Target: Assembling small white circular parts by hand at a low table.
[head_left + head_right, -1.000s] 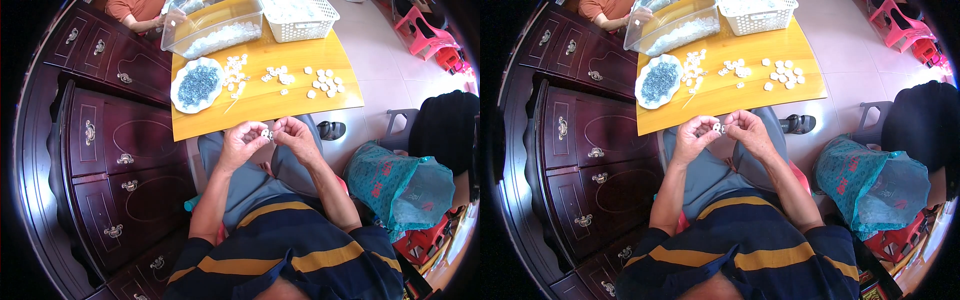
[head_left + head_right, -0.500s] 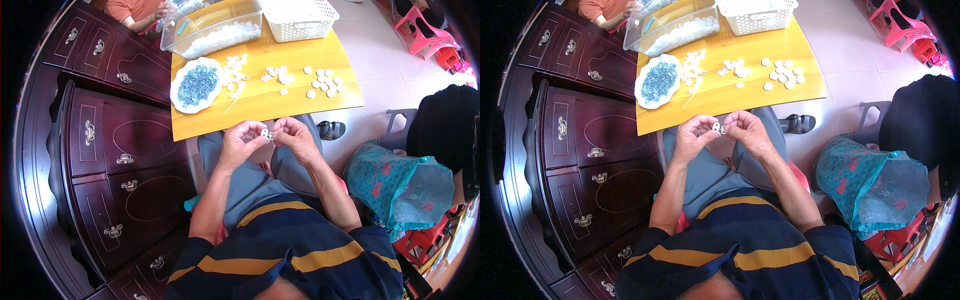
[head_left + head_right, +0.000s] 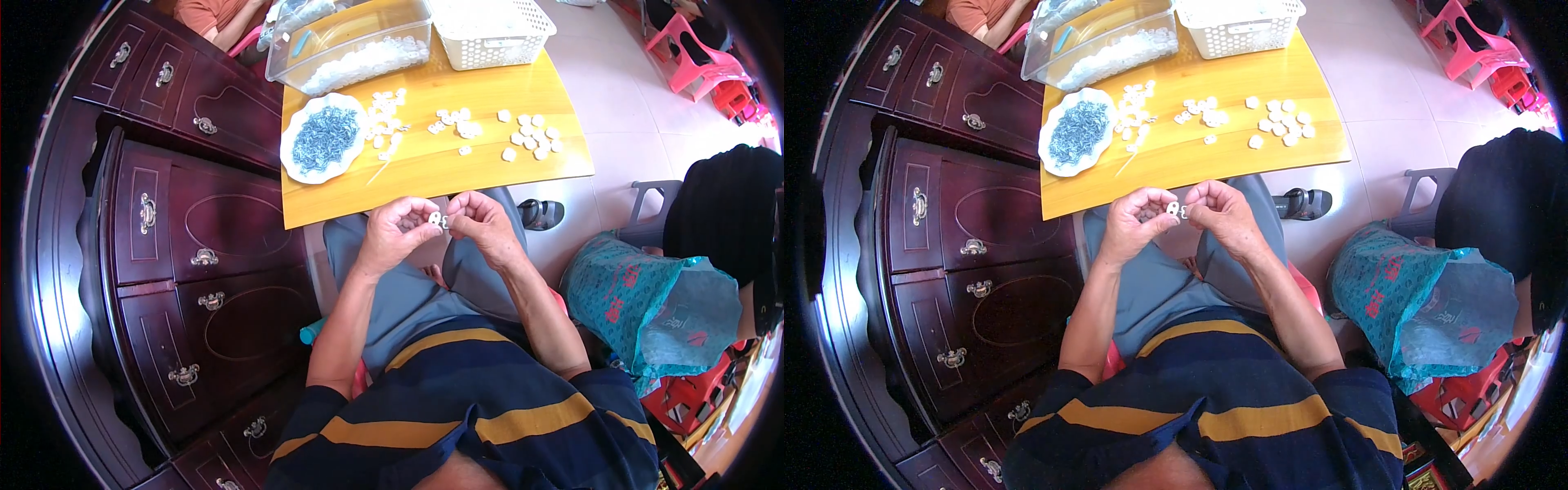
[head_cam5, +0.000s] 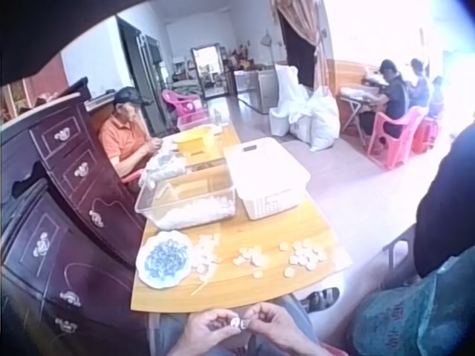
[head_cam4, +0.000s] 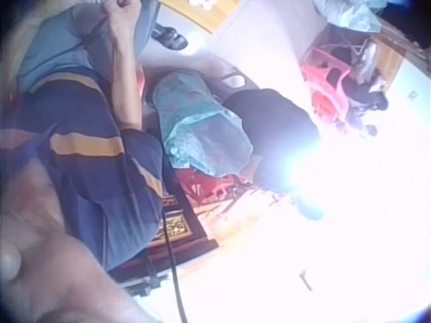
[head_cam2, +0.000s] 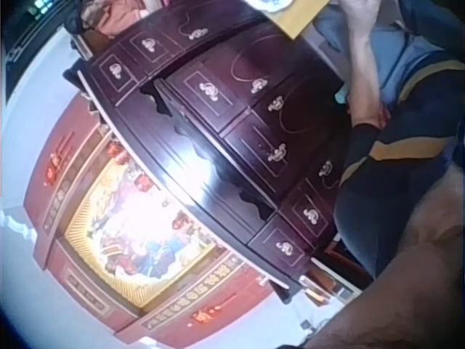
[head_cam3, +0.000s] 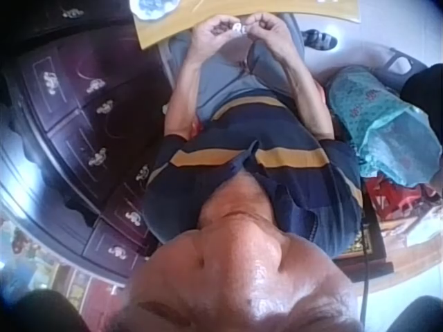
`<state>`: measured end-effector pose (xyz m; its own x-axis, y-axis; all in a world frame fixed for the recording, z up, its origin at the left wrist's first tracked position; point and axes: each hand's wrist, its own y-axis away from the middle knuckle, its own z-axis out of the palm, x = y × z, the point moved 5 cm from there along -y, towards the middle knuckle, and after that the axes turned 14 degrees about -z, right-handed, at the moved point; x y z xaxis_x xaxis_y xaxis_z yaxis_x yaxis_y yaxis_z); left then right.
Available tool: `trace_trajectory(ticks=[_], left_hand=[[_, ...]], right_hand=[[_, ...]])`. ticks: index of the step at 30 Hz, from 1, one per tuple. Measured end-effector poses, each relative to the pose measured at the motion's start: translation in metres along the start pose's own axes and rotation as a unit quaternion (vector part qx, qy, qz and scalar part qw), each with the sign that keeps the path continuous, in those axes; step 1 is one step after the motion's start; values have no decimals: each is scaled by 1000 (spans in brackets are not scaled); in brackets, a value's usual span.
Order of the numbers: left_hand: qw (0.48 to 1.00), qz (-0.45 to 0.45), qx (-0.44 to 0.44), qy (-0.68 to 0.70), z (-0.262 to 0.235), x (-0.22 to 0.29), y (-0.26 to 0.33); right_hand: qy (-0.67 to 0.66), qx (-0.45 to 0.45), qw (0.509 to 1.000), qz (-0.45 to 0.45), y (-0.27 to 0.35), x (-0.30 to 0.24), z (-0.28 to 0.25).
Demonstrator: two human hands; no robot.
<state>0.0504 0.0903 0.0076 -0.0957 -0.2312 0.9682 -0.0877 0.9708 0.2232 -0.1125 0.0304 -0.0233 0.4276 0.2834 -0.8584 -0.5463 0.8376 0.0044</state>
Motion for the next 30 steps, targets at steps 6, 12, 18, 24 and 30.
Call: trace_trajectory(ticks=[6,12,18,24,30], left_hand=[[1000,4,-7,10,3,0,0],[1000,-5,-15,18,8,-1,-1],[998,-7,-35,50,10,-4,-3],[998,-4,-28,52,5,-5,-3],[999,24,7,-23,6,0,-2]], right_hand=[[-1,4,1000,-5,0,-1,2],[-4,6,1000,-12,1,0,1],[-11,6,1000,-4,1,0,1],[10,-9,999,37,1,6,-3],[-1,0,999,53,2,13,-3]])
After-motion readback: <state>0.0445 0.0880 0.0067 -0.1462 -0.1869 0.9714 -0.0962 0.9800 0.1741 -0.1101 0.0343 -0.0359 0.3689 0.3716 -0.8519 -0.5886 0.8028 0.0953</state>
